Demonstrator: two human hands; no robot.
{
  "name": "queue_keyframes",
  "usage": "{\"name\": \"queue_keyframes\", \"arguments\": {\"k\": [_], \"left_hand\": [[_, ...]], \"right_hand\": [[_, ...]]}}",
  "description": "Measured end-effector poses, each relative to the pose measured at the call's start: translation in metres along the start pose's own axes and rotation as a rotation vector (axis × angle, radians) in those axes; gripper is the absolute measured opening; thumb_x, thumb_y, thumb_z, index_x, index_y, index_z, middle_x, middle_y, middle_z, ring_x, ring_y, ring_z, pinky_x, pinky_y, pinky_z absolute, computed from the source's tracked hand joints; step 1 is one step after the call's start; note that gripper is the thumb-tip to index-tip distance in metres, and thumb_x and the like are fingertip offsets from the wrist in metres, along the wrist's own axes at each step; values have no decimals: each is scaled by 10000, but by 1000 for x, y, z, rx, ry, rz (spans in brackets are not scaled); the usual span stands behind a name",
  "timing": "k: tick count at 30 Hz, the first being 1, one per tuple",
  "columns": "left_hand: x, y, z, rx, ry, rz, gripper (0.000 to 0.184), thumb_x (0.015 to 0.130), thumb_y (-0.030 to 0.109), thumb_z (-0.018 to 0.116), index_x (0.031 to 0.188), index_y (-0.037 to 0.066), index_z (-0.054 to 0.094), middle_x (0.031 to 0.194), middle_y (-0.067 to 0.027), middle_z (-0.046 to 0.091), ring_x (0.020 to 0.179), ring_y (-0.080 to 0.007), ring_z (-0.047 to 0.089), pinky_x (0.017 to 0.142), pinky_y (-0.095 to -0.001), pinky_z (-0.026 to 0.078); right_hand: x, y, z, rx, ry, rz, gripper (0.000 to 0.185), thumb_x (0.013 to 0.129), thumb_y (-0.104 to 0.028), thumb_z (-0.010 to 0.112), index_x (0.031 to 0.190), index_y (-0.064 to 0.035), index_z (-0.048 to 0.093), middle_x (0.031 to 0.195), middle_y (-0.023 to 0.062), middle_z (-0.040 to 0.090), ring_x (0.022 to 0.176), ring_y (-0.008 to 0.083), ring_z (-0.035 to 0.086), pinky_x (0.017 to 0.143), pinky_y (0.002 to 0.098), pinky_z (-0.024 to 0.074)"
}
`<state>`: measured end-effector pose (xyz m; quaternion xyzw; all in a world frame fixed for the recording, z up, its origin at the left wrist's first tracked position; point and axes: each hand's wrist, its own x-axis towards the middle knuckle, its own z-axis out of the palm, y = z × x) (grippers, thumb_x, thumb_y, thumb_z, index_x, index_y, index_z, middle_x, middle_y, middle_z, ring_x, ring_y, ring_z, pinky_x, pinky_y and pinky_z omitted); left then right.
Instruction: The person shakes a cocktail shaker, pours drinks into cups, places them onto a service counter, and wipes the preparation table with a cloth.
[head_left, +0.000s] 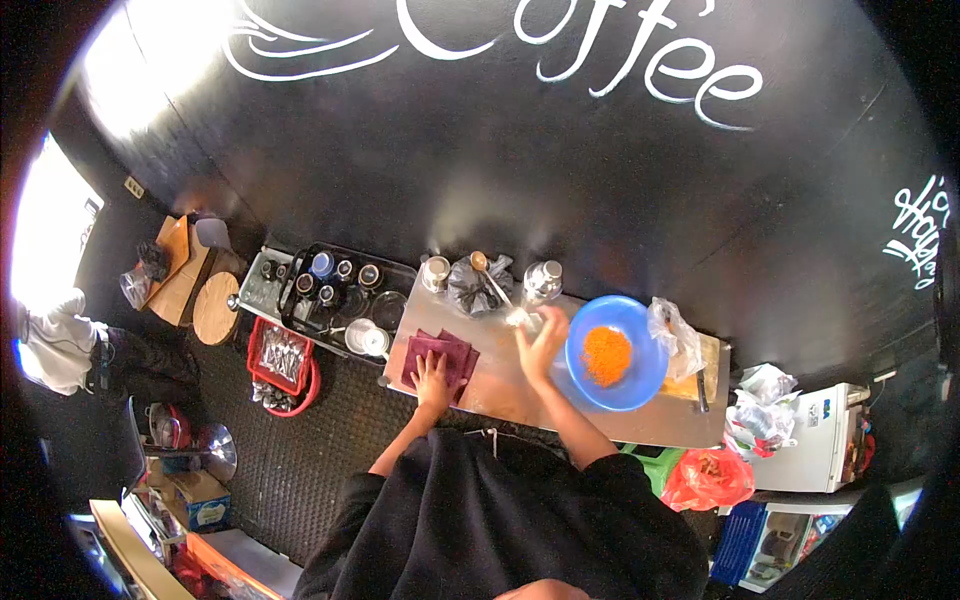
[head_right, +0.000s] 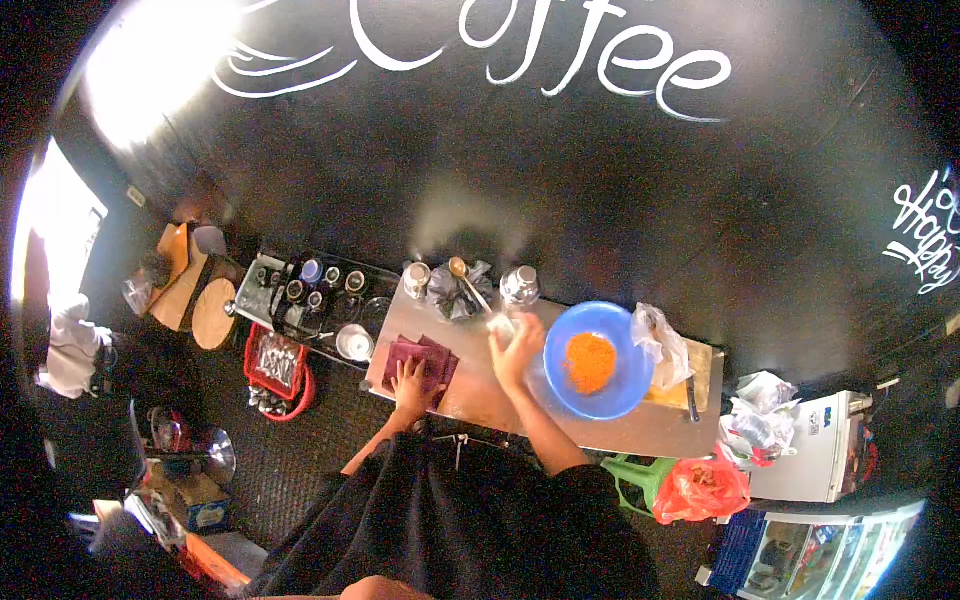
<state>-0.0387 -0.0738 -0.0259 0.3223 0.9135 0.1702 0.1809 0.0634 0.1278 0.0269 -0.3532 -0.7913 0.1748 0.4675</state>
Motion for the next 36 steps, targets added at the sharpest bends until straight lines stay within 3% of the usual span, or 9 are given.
{"name": "queue_keyframes", "arguments": {"k": [3,12,18,20,25,29,32,34,36], "left_hand": [[10,-4,13,133,-23,-14,746,760,415,698,1373,128,384,1474,-187,270,1360,-458,196,1005,-668,269],[9,12,-3,187,-41,9,659,789,366,658,1344,140,384,1446,-219,287,1334,-506,206,971,-698,284],[22,10,11,1,32,-83,367,785,285,651,1124,177,559,1402,-224,328,1327,-533,189,954,-743,244],[27,-7,13,-306,70,0,214,772,214,658,963,139,596,1322,-201,425,1303,-488,276,894,-742,295],[22,-11,-23,-981,-5,16,96,855,78,621,891,34,543,1008,-111,565,918,-170,528,762,-257,438],[20,-3,-42,-1063,321,294,96,872,59,610,886,20,523,984,-60,529,890,-131,486,754,-266,430],[12,-4,-39,-1016,353,150,93,876,48,600,865,13,516,1019,-69,533,906,-115,483,728,-265,434],[16,-36,5,-1150,258,42,174,838,125,652,844,4,528,952,-80,526,856,-105,492,684,-276,445],[14,-58,28,-877,-151,-211,294,762,231,715,814,-3,544,878,-89,526,801,-88,510,629,-291,444]], "right_hand": [[-39,-8,15,-20,-550,-74,328,766,-222,678,1065,-115,594,1098,122,499,1112,337,436,908,499,340],[-96,-21,76,-375,-626,-74,231,719,-248,716,860,-92,620,1032,75,493,1055,305,441,877,500,342],[-91,-31,58,293,-570,93,166,762,-82,682,849,-19,555,791,130,587,754,292,592,714,372,477],[-84,-42,43,505,-628,264,147,838,-79,643,887,-30,513,778,82,585,677,167,575,612,306,483],[-71,-46,15,707,-484,500,69,912,-47,550,945,-49,490,813,15,578,643,49,498,515,216,439],[-48,-46,-40,715,-297,607,76,924,-16,501,988,-47,527,887,26,586,591,36,481,451,207,402],[-51,-28,-67,622,-164,645,105,904,15,489,975,-39,545,883,51,593,618,87,529,484,243,424],[-67,-15,-79,571,-132,706,132,882,45,485,963,-35,552,872,61,590,650,139,568,534,273,460],[-109,22,-71,18,-178,297,184,785,90,516,922,-29,548,861,92,590,796,281,591,719,374,485]]}}
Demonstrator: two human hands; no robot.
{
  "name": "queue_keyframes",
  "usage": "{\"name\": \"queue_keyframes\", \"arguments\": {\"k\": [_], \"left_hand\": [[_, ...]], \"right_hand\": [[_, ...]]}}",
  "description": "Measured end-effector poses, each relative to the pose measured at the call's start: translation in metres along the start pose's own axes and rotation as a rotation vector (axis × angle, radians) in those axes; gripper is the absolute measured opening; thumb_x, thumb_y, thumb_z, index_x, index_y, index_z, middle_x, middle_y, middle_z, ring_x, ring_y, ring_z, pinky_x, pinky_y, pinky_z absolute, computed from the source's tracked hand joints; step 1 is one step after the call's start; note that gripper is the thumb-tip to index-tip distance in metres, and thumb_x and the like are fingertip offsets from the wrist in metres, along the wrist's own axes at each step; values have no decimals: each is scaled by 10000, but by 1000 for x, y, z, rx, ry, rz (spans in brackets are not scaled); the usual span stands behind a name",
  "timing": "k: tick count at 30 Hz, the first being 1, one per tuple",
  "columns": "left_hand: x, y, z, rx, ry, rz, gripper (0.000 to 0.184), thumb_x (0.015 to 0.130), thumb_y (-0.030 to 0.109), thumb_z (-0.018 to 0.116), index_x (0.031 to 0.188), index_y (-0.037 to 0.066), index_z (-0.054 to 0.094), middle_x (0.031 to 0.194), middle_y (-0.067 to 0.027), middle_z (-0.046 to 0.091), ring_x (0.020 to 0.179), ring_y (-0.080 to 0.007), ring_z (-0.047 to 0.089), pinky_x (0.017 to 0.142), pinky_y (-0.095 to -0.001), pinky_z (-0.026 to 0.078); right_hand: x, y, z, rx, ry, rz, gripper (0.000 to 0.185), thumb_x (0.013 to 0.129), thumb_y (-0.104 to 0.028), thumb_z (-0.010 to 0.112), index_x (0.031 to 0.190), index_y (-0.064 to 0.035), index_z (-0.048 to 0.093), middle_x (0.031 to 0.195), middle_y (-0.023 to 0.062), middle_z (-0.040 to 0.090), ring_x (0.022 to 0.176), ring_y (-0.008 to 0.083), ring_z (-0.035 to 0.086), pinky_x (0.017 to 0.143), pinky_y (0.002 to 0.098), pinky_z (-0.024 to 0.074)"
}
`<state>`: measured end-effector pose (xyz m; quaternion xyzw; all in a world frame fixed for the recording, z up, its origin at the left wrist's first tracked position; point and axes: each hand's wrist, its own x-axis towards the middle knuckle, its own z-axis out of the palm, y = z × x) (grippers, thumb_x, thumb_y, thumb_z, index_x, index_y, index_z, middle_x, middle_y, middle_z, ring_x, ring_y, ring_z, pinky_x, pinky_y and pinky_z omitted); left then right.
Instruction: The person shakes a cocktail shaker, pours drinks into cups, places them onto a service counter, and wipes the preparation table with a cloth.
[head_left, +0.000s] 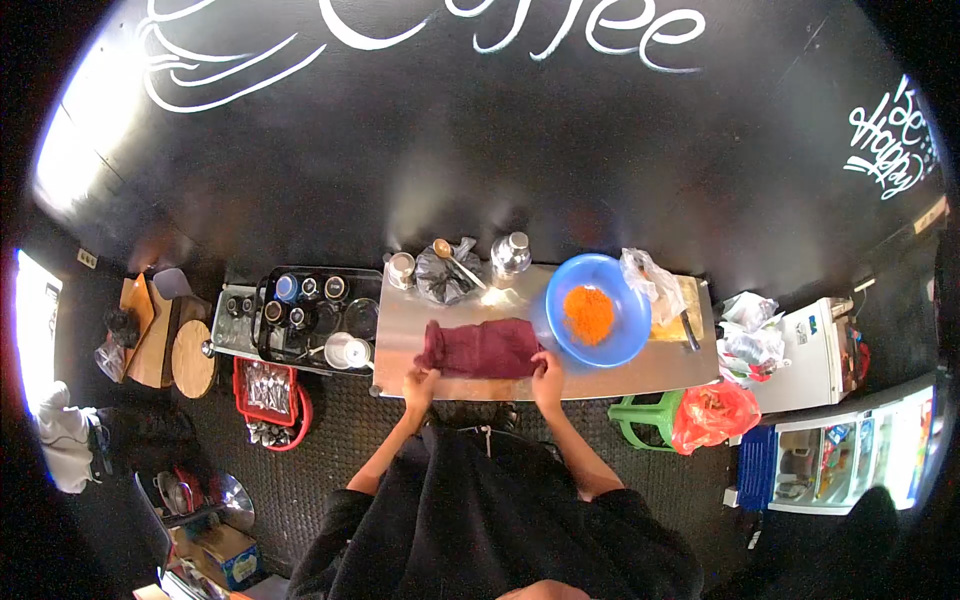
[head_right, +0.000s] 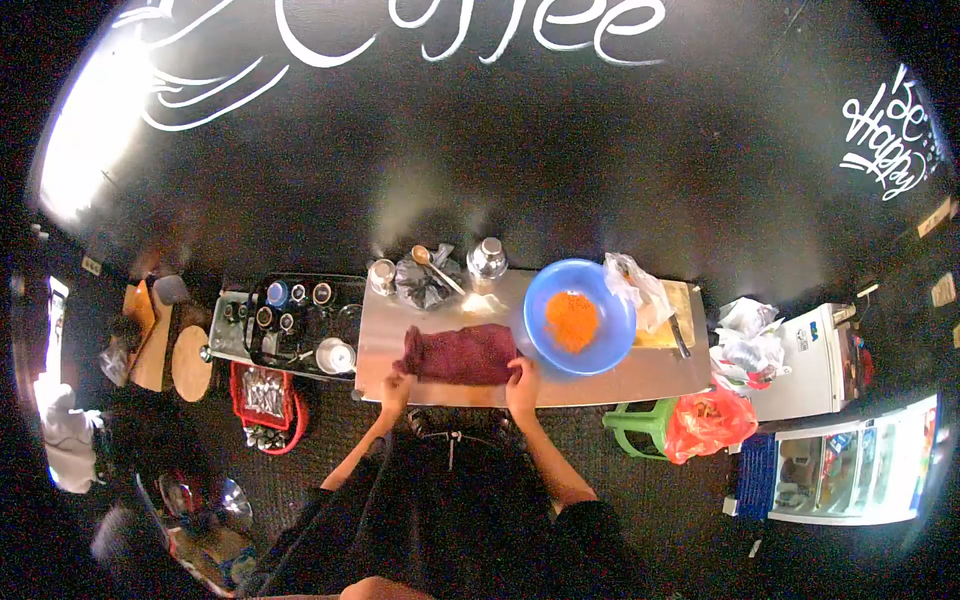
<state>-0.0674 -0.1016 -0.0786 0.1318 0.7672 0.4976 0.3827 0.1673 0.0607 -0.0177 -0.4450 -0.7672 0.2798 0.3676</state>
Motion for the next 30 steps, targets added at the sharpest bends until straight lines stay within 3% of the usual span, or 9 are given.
{"name": "queue_keyframes", "arguments": {"k": [1,6,8,9,10,12,13,22,30], "left_hand": [[-5,3,-3,137,-88,-112,379,705,269,724,863,-13,526,849,-123,549,763,-165,570,643,-337,456],[-31,22,19,257,235,83,388,719,208,688,954,7,455,879,-178,534,851,-372,566,725,-443,447],[-24,24,32,436,251,508,344,720,177,678,925,18,452,957,-190,515,966,-358,526,811,-468,408],[-30,37,36,360,42,320,432,734,171,663,1073,-15,473,1212,-252,455,1197,-402,400,967,-490,343],[-30,33,45,360,41,322,432,734,171,663,1073,-15,473,1212,-252,455,1197,-402,400,967,-490,343],[-32,26,62,807,105,698,656,770,238,651,1301,-44,389,1411,-294,277,1327,-459,237,1063,-506,272],[-38,32,64,903,-51,484,818,795,324,638,1419,-35,249,1482,-294,134,1370,-492,92,1104,-538,194],[-42,38,65,937,-164,563,687,832,294,617,1388,0,341,1454,-307,206,1346,-506,164,1075,-536,265],[-48,7,60,969,-358,806,562,839,67,479,1378,-23,350,1433,-346,204,1355,-491,175,1094,-476,279]], "right_hand": [[-14,6,-2,-29,-140,150,286,707,76,558,964,-45,524,1001,168,563,1004,380,518,874,440,429],[-41,-11,-3,-333,-102,258,502,738,-11,601,1207,-41,425,1299,305,333,1212,465,353,1009,475,347],[-37,-16,8,-149,-137,115,624,764,-43,605,1322,6,329,1343,337,281,1255,484,301,1066,493,278],[-38,-11,18,-135,-222,95,764,810,-140,622,1418,20,188,1397,377,187,1310,518,201,1086,527,227],[-38,-15,26,-136,-220,95,764,810,-140,622,1418,20,188,1397,377,187,1310,518,201,1086,527,227],[-35,-23,46,-244,-237,142,849,837,-270,635,1456,-3,118,1420,398,128,1339,537,111,1081,580,188],[-34,-23,57,-291,-276,224,900,857,-436,584,1471,-17,76,1435,406,75,1351,545,47,1070,630,124],[12,-8,107,-671,38,309,896,859,-602,453,1448,11,169,1434,383,153,1371,489,92,1089,618,58],[69,4,87,-573,-83,271,1057,727,-543,645,1453,19,123,1438,310,245,1336,425,253,1106,527,166]]}}
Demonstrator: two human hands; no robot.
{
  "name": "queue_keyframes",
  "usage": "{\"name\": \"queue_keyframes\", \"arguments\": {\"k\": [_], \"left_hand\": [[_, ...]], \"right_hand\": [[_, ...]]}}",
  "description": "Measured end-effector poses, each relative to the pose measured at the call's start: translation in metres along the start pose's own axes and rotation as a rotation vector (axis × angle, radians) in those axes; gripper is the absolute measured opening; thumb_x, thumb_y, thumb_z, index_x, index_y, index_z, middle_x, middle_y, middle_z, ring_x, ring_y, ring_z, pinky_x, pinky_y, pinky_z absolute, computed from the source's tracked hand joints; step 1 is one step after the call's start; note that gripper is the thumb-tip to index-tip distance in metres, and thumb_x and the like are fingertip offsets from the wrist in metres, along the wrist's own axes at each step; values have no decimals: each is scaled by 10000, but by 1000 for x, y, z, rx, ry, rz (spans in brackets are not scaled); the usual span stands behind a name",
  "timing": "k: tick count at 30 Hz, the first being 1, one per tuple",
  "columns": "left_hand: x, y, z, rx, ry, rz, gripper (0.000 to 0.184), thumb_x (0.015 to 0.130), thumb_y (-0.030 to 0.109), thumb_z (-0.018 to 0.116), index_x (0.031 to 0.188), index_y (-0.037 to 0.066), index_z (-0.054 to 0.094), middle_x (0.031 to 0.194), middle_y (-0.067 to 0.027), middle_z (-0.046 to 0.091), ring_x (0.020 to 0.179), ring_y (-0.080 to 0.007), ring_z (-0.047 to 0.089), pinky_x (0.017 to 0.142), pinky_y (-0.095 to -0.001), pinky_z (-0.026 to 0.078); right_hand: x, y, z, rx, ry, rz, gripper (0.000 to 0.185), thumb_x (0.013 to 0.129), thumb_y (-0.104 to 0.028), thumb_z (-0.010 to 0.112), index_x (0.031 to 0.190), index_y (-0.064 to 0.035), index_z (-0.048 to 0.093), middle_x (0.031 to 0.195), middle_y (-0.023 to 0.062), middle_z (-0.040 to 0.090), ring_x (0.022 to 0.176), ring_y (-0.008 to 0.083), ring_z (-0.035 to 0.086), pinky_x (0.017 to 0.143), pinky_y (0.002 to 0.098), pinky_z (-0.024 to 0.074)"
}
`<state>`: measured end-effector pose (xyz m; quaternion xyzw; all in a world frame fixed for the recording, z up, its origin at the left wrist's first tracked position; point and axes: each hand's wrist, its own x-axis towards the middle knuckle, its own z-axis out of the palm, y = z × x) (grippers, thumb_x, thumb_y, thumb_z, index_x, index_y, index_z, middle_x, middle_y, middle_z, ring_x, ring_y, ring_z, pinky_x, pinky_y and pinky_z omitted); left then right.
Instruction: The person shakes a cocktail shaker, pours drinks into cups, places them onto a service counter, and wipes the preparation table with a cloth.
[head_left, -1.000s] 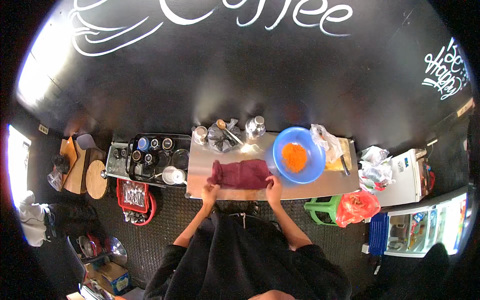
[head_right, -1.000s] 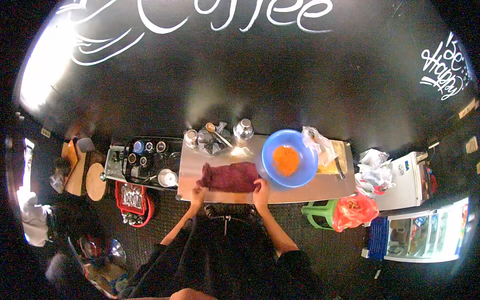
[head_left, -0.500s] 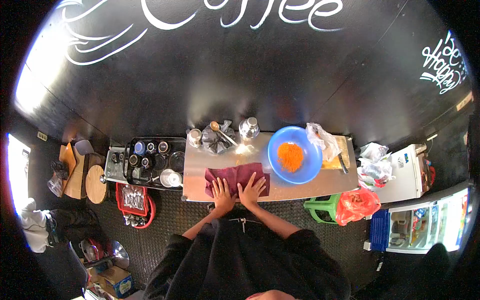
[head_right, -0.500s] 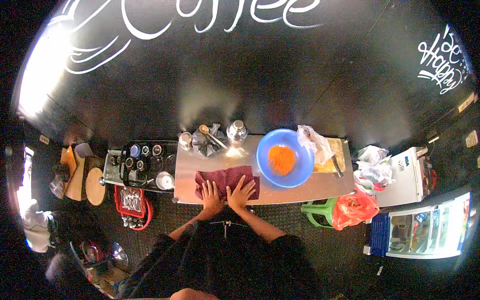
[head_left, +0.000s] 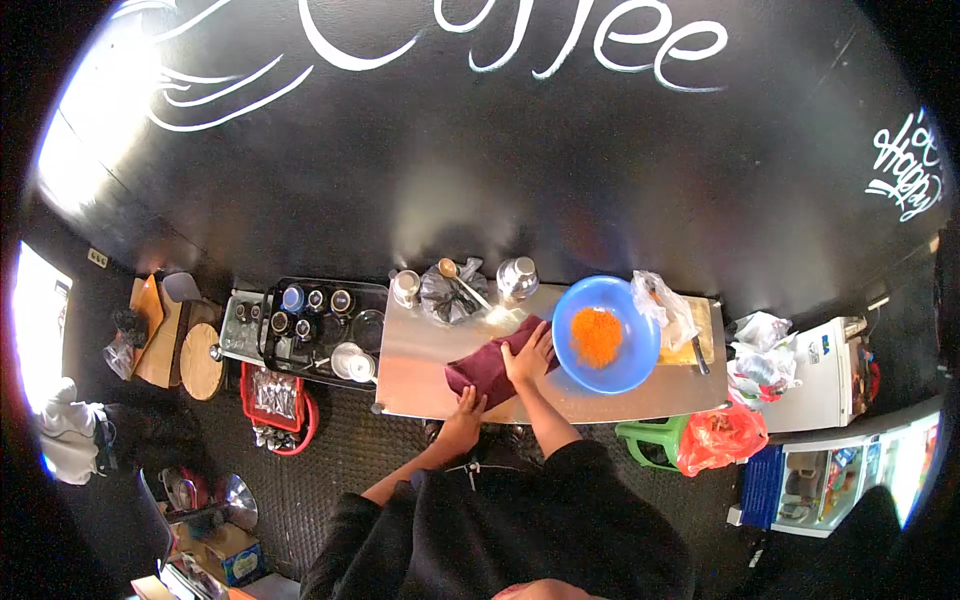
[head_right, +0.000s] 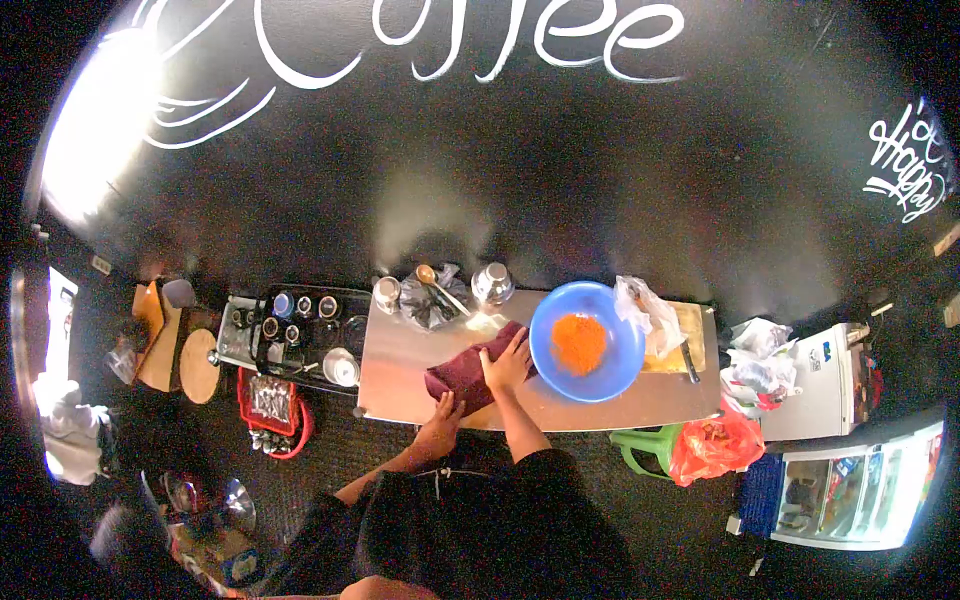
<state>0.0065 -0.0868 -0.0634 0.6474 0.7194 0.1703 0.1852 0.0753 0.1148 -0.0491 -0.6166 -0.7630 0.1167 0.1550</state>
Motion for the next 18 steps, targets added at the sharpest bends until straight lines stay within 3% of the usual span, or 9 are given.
{"name": "queue_keyframes", "arguments": {"k": [3,7,15,18], "left_hand": [[11,5,-1,-31,-48,52,588,842,120,490,1383,-42,327,1438,-360,168,1363,-480,168,1091,-458,291],[32,-1,19,218,-157,144,628,826,146,522,1388,-44,315,1437,-372,142,1361,-483,166,1093,-455,287],[34,25,-7,-37,-106,-8,657,807,188,562,1386,-25,335,1443,-358,155,1365,-481,160,1081,-430,318],[36,19,-2,103,-128,31,582,829,172,541,1353,-27,386,1433,-344,214,1376,-458,153,1059,-431,352]], "right_hand": [[20,7,-6,160,-127,-75,1131,686,-389,745,1452,33,29,1486,286,141,1393,384,154,1147,433,134],[42,22,0,321,-77,-302,1137,658,-296,779,1440,64,36,1496,282,116,1406,386,109,1160,421,103],[61,32,0,145,-176,-567,992,698,-241,703,1444,48,116,1511,227,151,1412,351,133,1149,486,98],[53,27,-3,97,-197,-621,913,729,-237,659,1440,44,160,1513,204,173,1413,319,158,1147,500,78]]}}
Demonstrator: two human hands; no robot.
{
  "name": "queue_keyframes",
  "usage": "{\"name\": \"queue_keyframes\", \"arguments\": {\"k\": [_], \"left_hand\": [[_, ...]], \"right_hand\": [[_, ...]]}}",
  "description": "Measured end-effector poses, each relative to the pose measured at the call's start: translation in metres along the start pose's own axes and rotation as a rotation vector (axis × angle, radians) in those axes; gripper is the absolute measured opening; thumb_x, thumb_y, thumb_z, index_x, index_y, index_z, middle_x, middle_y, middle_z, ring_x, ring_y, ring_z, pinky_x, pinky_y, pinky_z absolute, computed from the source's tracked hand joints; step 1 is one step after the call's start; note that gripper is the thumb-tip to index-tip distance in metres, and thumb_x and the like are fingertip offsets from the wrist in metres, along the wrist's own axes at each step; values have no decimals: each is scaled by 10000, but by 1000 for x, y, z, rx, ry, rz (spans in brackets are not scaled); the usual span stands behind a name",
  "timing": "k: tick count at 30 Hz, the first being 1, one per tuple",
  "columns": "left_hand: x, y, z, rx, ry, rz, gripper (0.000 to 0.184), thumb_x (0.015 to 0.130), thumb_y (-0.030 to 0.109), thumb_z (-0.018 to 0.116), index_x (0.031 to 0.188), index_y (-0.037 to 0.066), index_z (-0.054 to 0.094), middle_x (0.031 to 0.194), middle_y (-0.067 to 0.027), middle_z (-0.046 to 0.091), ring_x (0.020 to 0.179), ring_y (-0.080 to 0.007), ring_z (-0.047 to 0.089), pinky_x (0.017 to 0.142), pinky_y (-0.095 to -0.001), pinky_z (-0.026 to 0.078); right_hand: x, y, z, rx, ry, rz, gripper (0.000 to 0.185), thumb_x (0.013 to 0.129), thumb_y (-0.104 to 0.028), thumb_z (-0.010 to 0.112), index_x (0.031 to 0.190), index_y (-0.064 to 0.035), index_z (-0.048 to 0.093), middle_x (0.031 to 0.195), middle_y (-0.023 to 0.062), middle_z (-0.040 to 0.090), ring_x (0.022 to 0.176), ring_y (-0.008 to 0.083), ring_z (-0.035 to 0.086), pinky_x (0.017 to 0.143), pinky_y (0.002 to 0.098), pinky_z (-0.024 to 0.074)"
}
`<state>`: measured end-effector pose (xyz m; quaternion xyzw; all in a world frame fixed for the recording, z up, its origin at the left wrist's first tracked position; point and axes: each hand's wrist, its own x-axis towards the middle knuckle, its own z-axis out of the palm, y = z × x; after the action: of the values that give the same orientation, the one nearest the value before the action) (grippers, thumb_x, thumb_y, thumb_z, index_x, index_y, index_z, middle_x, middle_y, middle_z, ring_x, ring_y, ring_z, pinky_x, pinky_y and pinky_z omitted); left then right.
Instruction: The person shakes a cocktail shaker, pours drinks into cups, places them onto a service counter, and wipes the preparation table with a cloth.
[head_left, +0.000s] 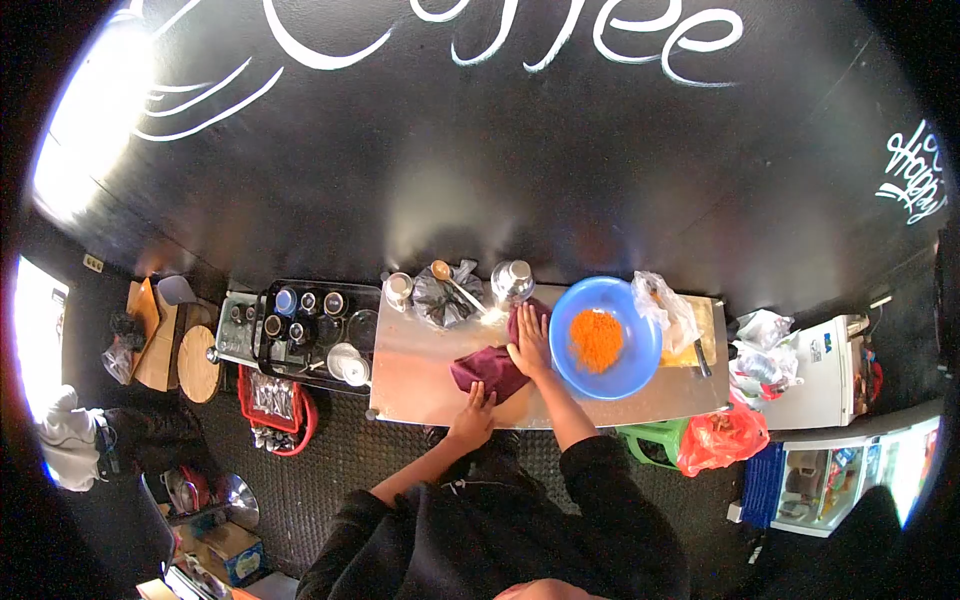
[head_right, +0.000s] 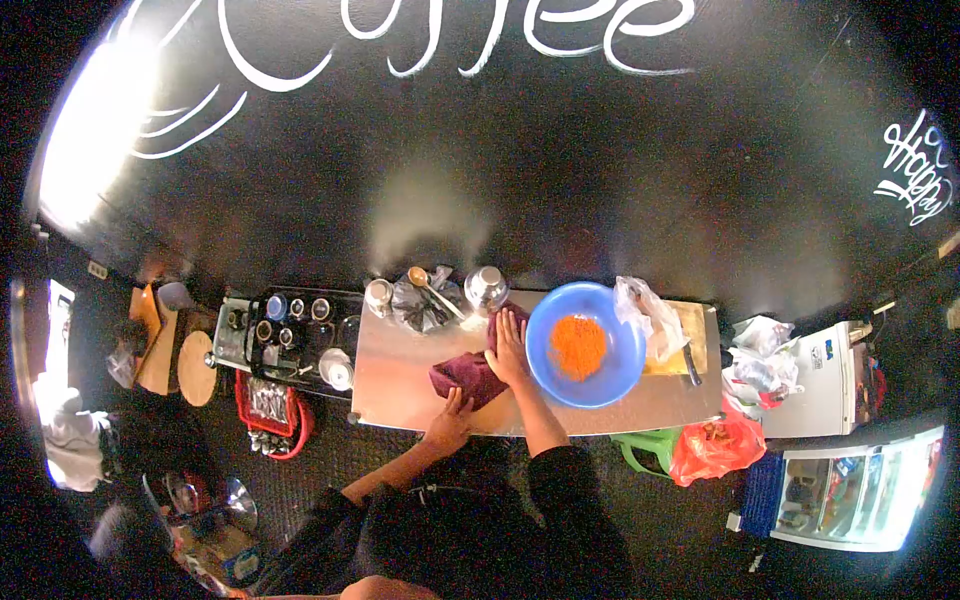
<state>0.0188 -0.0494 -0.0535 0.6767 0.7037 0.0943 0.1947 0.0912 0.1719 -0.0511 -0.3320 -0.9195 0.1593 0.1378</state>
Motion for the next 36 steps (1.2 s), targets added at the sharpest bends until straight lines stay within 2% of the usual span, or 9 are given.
{"name": "queue_keyframes", "arguments": {"k": [4,5,8,11,15,23,27,33,36], "left_hand": [[-5,-19,6,345,-195,98,479,853,159,519,1291,-26,463,1391,-343,304,1371,-446,188,1037,-431,379],[-8,-37,37,224,-32,43,444,858,156,516,1264,-21,490,1371,-340,338,1357,-447,222,1039,-432,376],[-21,-41,19,154,121,-18,395,863,161,518,1223,0,529,1357,-338,362,1315,-446,315,1045,-430,366],[-31,-33,-14,-148,234,-198,330,888,183,504,1154,-4,563,1353,-319,386,1301,-446,337,1036,-430,375],[-36,-45,-10,-185,272,-264,308,901,184,501,1138,0,570,1342,-326,395,1289,-451,351,1032,-439,376],[-52,-54,-39,-311,424,-455,203,889,170,523,971,-14,545,1340,-359,366,1290,-475,326,1032,-462,370],[-57,-61,-36,-302,419,-470,207,886,165,525,988,-15,538,1355,-360,342,1296,-479,310,1035,-464,368],[-74,-57,-42,-306,364,-527,268,857,168,537,1073,9,537,1400,-323,309,1326,-438,289,934,-451,471],[-81,-57,-38,-292,347,-532,265,857,168,537,1070,10,536,1402,-325,303,1326,-440,288,938,-453,467]], "right_hand": [[-8,-20,8,-44,17,12,868,746,-285,594,1431,63,188,1512,206,173,1417,313,141,1150,489,73],[-9,-25,11,-52,16,7,875,744,-293,605,1430,60,192,1504,216,185,1414,319,148,1148,496,74],[-13,-40,18,-58,18,-4,887,739,-309,607,1431,58,191,1497,228,193,1411,326,154,1147,498,70],[-13,-58,21,-86,-32,-9,884,737,-328,587,1429,61,198,1503,219,188,1411,322,157,1148,492,68],[-13,-79,29,-67,-41,-30,888,732,-336,586,1427,63,205,1504,221,185,1412,322,153,1149,488,66],[-11,-116,43,-42,-91,-110,897,746,-352,585,1433,62,183,1510,221,163,1413,327,141,1149,487,64],[-7,-129,44,-36,-136,-211,922,743,-362,612,1440,46,170,1510,213,164,1414,326,138,1151,479,75],[6,-141,39,46,-194,-340,941,729,-330,639,1444,42,154,1501,217,187,1412,321,150,1153,474,79],[10,-146,37,86,-227,-353,930,731,-290,638,1447,39,143,1502,220,187,1413,320,149,1156,459,84]]}}
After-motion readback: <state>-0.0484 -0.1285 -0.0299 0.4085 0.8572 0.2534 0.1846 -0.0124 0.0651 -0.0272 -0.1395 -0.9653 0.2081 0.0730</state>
